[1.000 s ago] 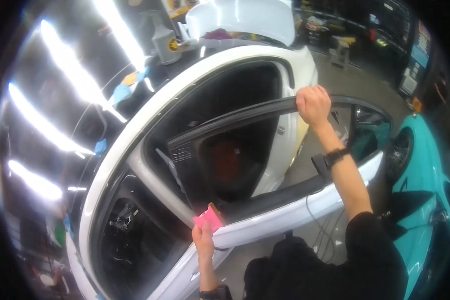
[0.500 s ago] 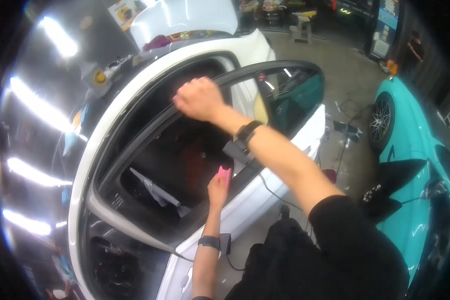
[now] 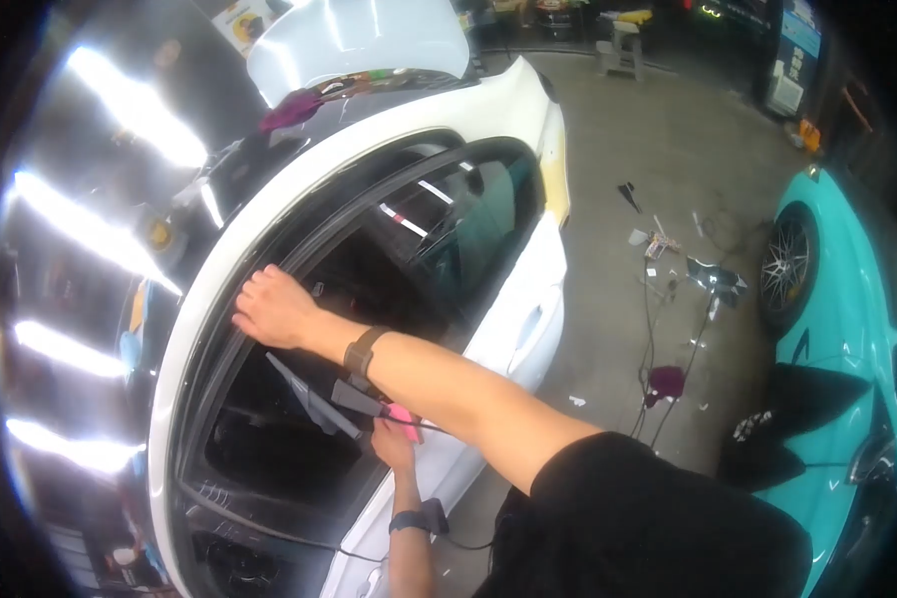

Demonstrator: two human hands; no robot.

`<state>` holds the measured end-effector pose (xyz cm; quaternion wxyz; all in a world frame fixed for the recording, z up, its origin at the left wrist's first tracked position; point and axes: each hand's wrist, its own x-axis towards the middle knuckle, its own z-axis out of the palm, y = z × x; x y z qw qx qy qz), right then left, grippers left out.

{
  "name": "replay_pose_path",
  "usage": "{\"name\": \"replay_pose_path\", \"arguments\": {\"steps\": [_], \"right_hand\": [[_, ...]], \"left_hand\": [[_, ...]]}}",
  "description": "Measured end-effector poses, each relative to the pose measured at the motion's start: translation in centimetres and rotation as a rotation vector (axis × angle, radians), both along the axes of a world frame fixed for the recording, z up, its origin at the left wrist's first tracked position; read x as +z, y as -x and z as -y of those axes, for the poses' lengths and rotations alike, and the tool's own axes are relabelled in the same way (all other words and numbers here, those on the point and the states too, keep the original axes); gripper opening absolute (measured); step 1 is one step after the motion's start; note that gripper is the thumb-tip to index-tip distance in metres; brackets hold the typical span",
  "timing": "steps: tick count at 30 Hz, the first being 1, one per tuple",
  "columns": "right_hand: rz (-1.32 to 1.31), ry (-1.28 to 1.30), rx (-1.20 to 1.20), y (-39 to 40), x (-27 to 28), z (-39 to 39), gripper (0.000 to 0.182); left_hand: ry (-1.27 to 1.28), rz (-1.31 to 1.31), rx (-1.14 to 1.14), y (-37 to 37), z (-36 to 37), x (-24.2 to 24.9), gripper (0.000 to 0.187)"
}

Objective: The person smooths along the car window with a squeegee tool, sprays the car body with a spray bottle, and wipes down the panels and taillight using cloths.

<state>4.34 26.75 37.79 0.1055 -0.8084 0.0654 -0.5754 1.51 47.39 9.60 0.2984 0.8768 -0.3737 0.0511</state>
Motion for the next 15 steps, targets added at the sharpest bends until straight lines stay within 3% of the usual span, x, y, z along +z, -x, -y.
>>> {"name": "replay_pose_path", "arguments": {"steps": [1, 2, 4, 6, 10, 15], "right_hand": [[-0.173, -0.057, 0.098, 0.0, 0.1, 0.1, 0.026], [-0.188, -0.054, 0.111, -0.2, -0.3, 0.3, 0.026], [-0.05, -0.054, 0.299, -0.8, -0.4, 0.6, 0.03], [-0.125, -0.082, 0.347, 1.2, -1.5, 1.3, 0.043], [-0.12, -0.011, 0.27, 5.3, -1.4, 8.4, 0.04], [-0.101, -0.323, 0.09, 5.8, 4.1, 21.7, 0.027]], "left_hand": [[-0.028, -0.086, 0.093, -0.4, 0.4, 0.2, 0.038], [-0.058, -0.178, 0.194, -0.7, 0.6, 0.2, 0.039], [-0.071, -0.106, 0.239, -1.5, 0.9, 0.4, 0.04], [-0.072, -0.101, 0.286, -1.8, 1.1, 0.4, 0.04], [-0.064, -0.089, 0.336, -2.3, 1.4, 0.6, 0.04], [-0.013, -0.072, 0.377, -2.4, 1.7, 0.2, 0.038]]}}
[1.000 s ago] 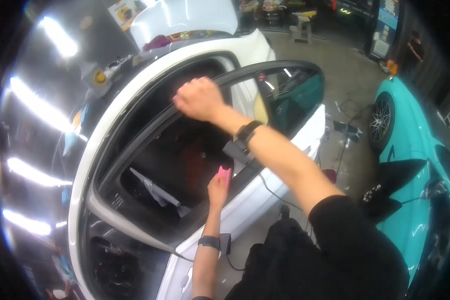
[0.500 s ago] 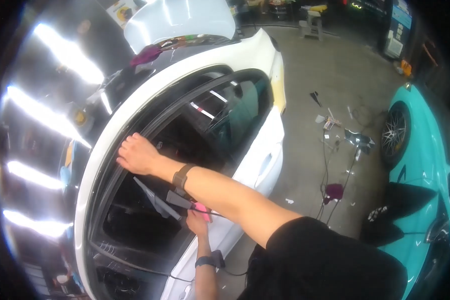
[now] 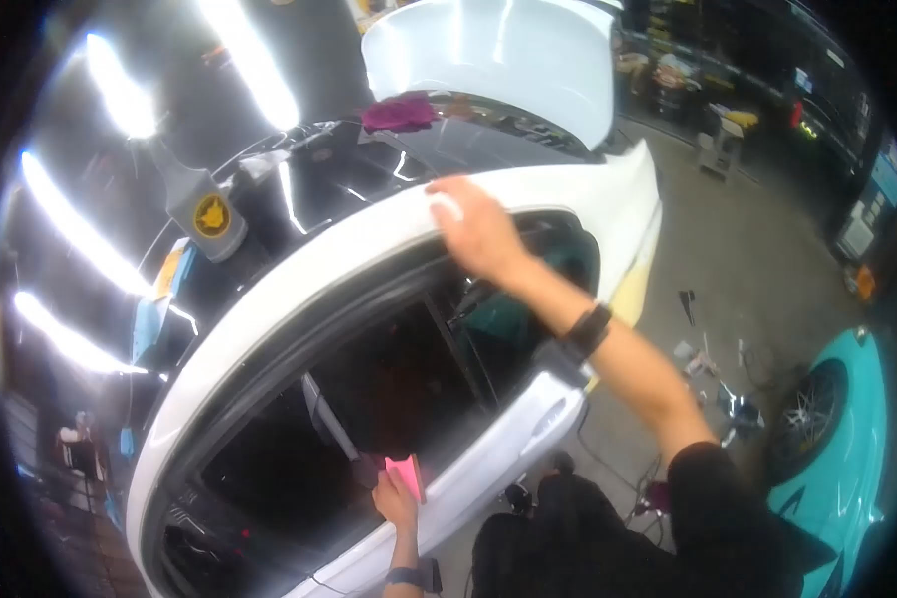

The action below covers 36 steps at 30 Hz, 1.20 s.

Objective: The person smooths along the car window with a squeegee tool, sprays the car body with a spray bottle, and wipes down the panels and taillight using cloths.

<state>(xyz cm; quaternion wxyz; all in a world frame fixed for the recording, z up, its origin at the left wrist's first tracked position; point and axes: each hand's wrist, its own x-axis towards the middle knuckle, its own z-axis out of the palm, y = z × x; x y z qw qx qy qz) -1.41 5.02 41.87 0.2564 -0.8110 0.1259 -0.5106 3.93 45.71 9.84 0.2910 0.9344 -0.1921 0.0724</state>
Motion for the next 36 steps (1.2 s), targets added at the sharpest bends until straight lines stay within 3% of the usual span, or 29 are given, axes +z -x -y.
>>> {"name": "replay_pose_path", "arguments": {"steps": [5, 7, 8, 10, 15, 17, 20, 22, 23, 24, 25, 26, 28, 30, 31, 32, 36], "right_hand": [[-0.487, -0.043, -0.002, -7.4, 4.6, 17.4, 0.04], [-0.853, 0.038, 0.041, -10.5, 6.5, 21.9, 0.044], [-0.834, 0.049, 0.063, -12.5, 6.6, 24.6, 0.044], [-1.22, 0.284, 0.006, -17.6, 5.4, 30.0, 0.051], [-1.062, 0.347, -0.007, -27.9, 2.2, 37.1, 0.053], [-1.002, 0.25, -0.048, -31.8, 0.0, 38.7, 0.038], [-0.983, 0.262, -0.11, -32.8, -0.8, 38.9, 0.029], [-0.7, 0.276, -0.089, -32.1, -1.3, 39.3, 0.026], [-0.674, 0.213, 0.076, -32.6, -0.7, 40.2, 0.024], [-0.528, 0.27, 0.023, -33.0, -0.4, 40.7, 0.023], [-0.554, 0.889, -0.066, -33.7, 0.8, 43.1, 0.027], [-0.499, 0.485, 0.111, -32.8, 3.4, 43.0, 0.028], [-0.051, -0.386, 0.518, -30.7, 8.9, 42.6, 0.032], [0.289, 0.196, 0.936, -26.8, 14.8, 48.3, 0.034], [0.306, 0.031, 0.634, -22.2, 16.4, 43.8, 0.034], [0.317, 0.042, 0.481, -18.6, 17.5, 39.6, 0.034], [0.349, 0.126, 0.249, -6.7, 19.4, 26.3, 0.035]], "left_hand": [[0.019, 0.015, 0.001, 0.1, 0.0, -0.5, 0.038], [-0.052, 0.077, 0.038, 0.0, -0.1, -1.1, 0.036], [-0.031, 0.067, 0.042, 0.1, -0.1, -1.0, 0.035], [-0.008, 0.054, 0.05, -0.2, 0.0, -0.9, 0.034], [-0.001, -0.01, 0.069, -1.1, -0.5, -0.6, 0.031], [-0.002, -0.087, 0.108, -1.3, -0.6, -0.8, 0.032], [-0.008, -0.183, 0.17, -0.9, -0.4, -0.7, 0.034], [-0.014, -0.217, 0.19, -0.9, -0.4, -0.6, 0.036], [-0.006, -0.222, 0.199, -1.2, -0.7, -1.2, 0.035], [0.017, -0.244, 0.211, -1.3, -1.1, -1.8, 0.034], [0.043, -0.268, 0.231, -1.4, -0.9, -1.8, 0.033], [0.069, -0.299, 0.236, -1.7, -1.2, -2.0, 0.034], [0.138, -0.317, 0.246, -1.9, -0.8, -1.6, 0.039], [0.342, -0.35, 0.238, -2.1, -1.0, -2.0, 0.039], [0.45, -0.37, 0.239, -2.1, -0.9, -1.7, 0.039], [0.51, -0.366, 0.223, -1.9, -0.6, -1.1, 0.037], [0.858, -0.458, 0.19, -1.5, -0.3, 0.9, 0.031]]}}
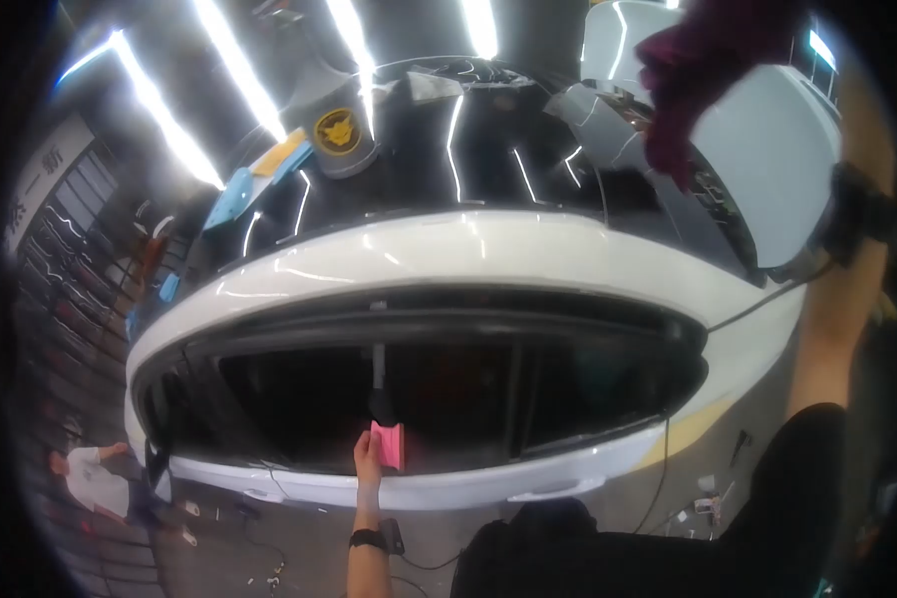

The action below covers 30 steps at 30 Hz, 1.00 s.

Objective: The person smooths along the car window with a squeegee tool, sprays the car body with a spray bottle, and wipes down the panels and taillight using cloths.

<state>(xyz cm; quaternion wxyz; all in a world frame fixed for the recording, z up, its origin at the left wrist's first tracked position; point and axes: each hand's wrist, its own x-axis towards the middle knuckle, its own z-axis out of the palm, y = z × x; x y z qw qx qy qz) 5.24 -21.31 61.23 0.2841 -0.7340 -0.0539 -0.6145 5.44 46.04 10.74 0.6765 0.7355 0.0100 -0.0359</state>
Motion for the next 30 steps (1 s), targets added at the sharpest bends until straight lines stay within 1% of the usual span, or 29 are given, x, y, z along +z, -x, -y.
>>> {"name": "replay_pose_path", "arguments": {"steps": [1, 2, 3, 5, 7, 9, 11, 13, 15, 16, 18, 19, 20, 22, 23, 24, 25, 26, 27, 28, 29, 30], "right_hand": [[0.014, 0.006, -0.034, 2.4, 0.1, -2.9, 0.035], [0.023, 0.007, -0.057, 4.4, 0.1, -5.7, 0.036], [0.037, 0.01, -0.079, 5.8, 0.1, -9.0, 0.036], [0.052, 0.014, -0.103, 8.5, 0.0, -14.4, 0.036], [0.06, 0.016, -0.116, 10.6, -0.4, -19.5, 0.037], [0.063, 0.015, -0.129, 12.1, -0.7, -23.9, 0.038], [0.054, 0.018, -0.135, 13.5, -1.2, -27.7, 0.039], [0.028, 0.01, -0.119, 14.3, -2.1, -30.6, 0.039], [-0.002, -0.014, -0.07, 14.1, -3.6, -33.6, 0.04], [-0.006, -0.014, -0.01, 13.9, -4.6, -34.9, 0.04], [-0.115, 0.087, 0.063, 13.7, -6.9, -35.7, 0.039], [-0.18, 0.031, 0.151, 13.4, -7.7, -35.6, 0.039], [-0.201, 0.022, 0.201, 12.6, -8.4, -35.5, 0.037], [-0.197, 0.047, 0.309, 10.0, -9.8, -35.6, 0.035], [-0.178, 0.071, 0.366, 8.4, -10.4, -35.6, 0.035], [-0.147, 0.119, 0.417, 7.1, -10.7, -35.2, 0.035], [-0.064, 0.223, 0.508, 6.0, -10.8, -34.8, 0.037], [0.085, 0.402, 0.666, 4.6, -10.8, -33.9, 0.038], [0.154, 0.436, 0.754, 3.4, -11.5, -32.9, 0.041], [0.001, 0.131, 0.598, 3.7, -13.8, -31.2, 0.034], [-0.15, -0.173, 0.43, 3.3, -15.2, -30.6, 0.034], [-0.143, -0.175, 0.445, 3.3, -15.5, -31.8, 0.034]], "left_hand": [[0.062, 0.001, 0.018, 0.4, -0.1, 0.6, 0.03], [0.168, 0.055, 0.059, 1.1, 0.1, 0.6, 0.028], [0.296, 0.019, 0.096, 1.3, 0.1, 0.1, 0.027], [0.25, 0.017, 0.009, 2.9, -0.2, -1.8, 0.027], [0.302, -0.02, -0.074, 6.7, 1.6, 0.8, 0.029], [0.245, -0.051, -0.153, 9.6, 2.0, -1.0, 0.031], [0.154, -0.088, -0.272, 13.4, 2.5, 1.2, 0.034], [0.281, -0.273, -0.536, 15.9, 1.9, 2.3, 0.034], [0.45, -0.359, -0.76, 18.2, 2.3, 3.9, 0.033], [0.508, -0.26, -0.845, 19.2, 2.8, 5.4, 0.032], [0.585, -0.099, -1.053, 20.2, 4.0, 8.7, 0.031], [0.612, -0.04, -1.173, 20.7, 4.7, 10.0, 0.03], [0.534, 0.121, -1.162, 21.2, 6.3, 11.0, 0.029], [0.418, 0.229, -1.098, 21.3, 8.1, 13.5, 0.03], [0.406, 0.189, -1.074, 20.8, 8.6, 14.5, 0.031], [0.4, 0.205, -0.962, 20.1, 9.5, 14.6, 0.03], [0.399, 0.225, -0.873, 19.2, 10.5, 14.4, 0.029], [0.45, 0.212, -0.767, 17.9, 11.4, 14.1, 0.022], [0.362, 0.297, -0.646, 16.7, 12.0, 13.8, 0.016], [0.345, 0.333, -0.575, 15.6, 11.5, 15.4, 0.015], [0.323, 0.369, -0.509, 14.6, 10.3, 17.3, 0.013], [0.365, 0.495, -0.437, 13.5, 9.8, 18.1, 0.012]]}}
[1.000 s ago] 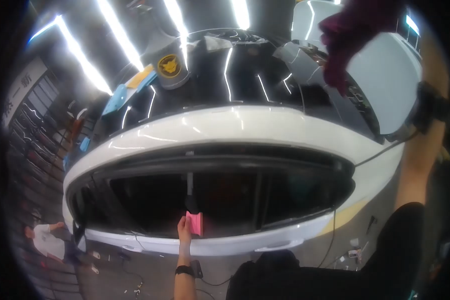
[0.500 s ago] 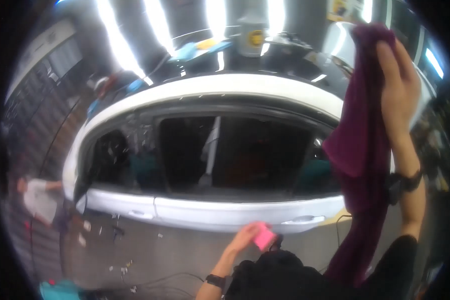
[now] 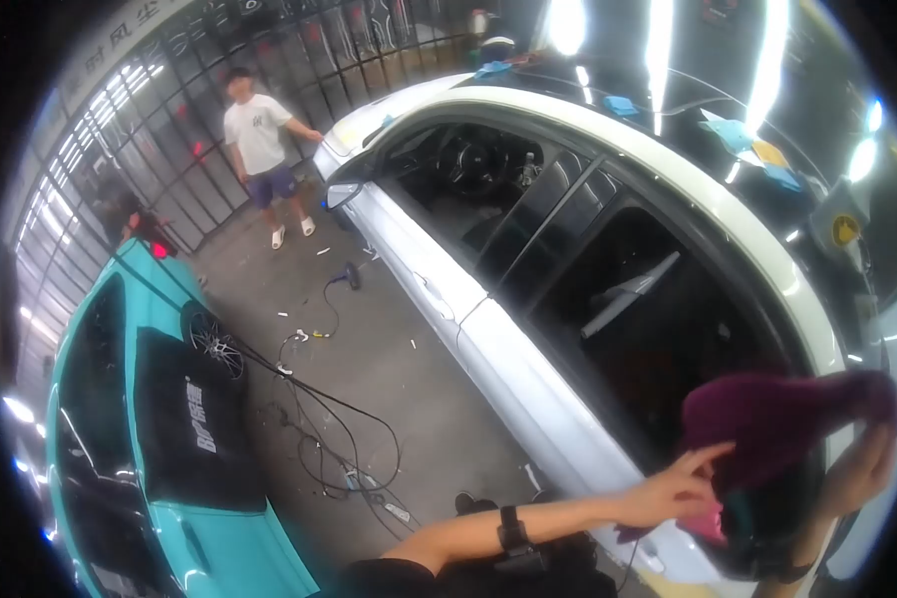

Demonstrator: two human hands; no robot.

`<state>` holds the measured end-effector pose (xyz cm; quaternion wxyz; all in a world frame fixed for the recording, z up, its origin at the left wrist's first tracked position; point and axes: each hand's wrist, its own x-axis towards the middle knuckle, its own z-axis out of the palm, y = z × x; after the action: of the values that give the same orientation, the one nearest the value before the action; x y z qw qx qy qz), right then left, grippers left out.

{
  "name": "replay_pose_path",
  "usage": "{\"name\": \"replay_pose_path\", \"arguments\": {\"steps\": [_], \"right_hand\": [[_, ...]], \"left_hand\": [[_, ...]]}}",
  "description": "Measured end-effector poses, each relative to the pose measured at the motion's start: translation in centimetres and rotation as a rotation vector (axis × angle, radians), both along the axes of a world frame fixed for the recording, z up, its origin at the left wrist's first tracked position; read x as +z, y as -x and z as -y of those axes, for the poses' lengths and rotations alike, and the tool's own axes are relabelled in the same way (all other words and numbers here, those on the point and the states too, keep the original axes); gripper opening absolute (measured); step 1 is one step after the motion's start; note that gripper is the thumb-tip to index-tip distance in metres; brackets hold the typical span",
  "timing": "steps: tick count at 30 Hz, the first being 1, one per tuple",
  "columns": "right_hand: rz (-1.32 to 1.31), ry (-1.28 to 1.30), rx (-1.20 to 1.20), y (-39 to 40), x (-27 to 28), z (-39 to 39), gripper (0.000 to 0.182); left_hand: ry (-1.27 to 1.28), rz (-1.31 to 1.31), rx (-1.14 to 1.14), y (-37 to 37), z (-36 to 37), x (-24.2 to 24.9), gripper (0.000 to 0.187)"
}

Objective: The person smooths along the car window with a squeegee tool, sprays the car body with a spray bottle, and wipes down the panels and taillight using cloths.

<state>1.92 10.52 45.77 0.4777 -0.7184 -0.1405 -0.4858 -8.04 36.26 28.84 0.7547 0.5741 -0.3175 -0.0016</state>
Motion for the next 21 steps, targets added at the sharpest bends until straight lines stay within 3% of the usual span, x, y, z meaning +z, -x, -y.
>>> {"name": "replay_pose_path", "arguments": {"steps": [1, 3, 4, 6, 7, 9, 12, 13, 15, 17, 19, 20, 21], "right_hand": [[-0.055, 0.091, -0.08, 1.3, -0.2, -2.1, 0.036], [-0.119, 0.179, -0.158, 1.5, -0.7, -2.7, 0.037], [-0.106, 0.25, -0.034, 1.4, -1.0, -2.1, 0.036], [-0.009, 0.262, -0.08, 0.3, -2.1, -0.3, 0.034], [0.04, 0.267, -0.105, -0.2, -2.6, 0.6, 0.033], [-0.105, 0.112, 0.173, 0.4, -0.4, 2.1, 0.032], [-0.337, -0.131, 0.578, 1.2, 2.3, 4.0, 0.031], [-0.395, -0.082, 0.541, 1.3, 2.7, 4.3, 0.03], [-0.503, 0.204, 0.081, 0.9, 3.2, 4.6, 0.029], [-0.347, 0.275, -0.23, 0.3, 0.6, 3.5, 0.032], [-0.425, 0.03, -0.153, 2.6, -1.4, 0.8, 0.029], [-0.386, -0.365, 0.04, 3.4, -4.0, -1.0, 0.027], [-0.287, -0.597, 0.237, 4.5, -5.6, -2.9, 0.017]], "left_hand": [[-0.031, 0.096, 0.188, -1.1, 0.7, -0.6, 0.014], [0.064, -0.259, -0.203, -3.3, -2.4, 4.8, 0.015], [0.075, -0.153, -0.07, -4.4, -2.9, 5.6, 0.015], [0.224, -0.032, 0.131, -6.1, -2.7, 6.4, 0.014], [0.361, -0.113, 0.02, -6.2, -3.3, 7.7, 0.013], [0.198, 0.085, 0.241, -6.2, -4.4, 9.0, 0.013], [0.055, 0.137, 0.453, -6.5, -5.4, 9.4, 0.013], [0.052, 0.199, 0.565, -6.3, -5.3, 9.9, 0.012], [-0.033, 0.228, 0.732, -5.5, -5.3, 11.2, 0.012], [-0.074, 0.308, 0.763, -4.8, -4.4, 12.2, 0.013], [-0.181, 0.411, 0.802, -4.3, -3.1, 11.7, 0.017], [-0.101, 0.515, 0.804, -4.5, -2.2, 11.7, 0.02], [-0.02, 0.616, 0.808, -4.6, -1.5, 11.6, 0.024]]}}
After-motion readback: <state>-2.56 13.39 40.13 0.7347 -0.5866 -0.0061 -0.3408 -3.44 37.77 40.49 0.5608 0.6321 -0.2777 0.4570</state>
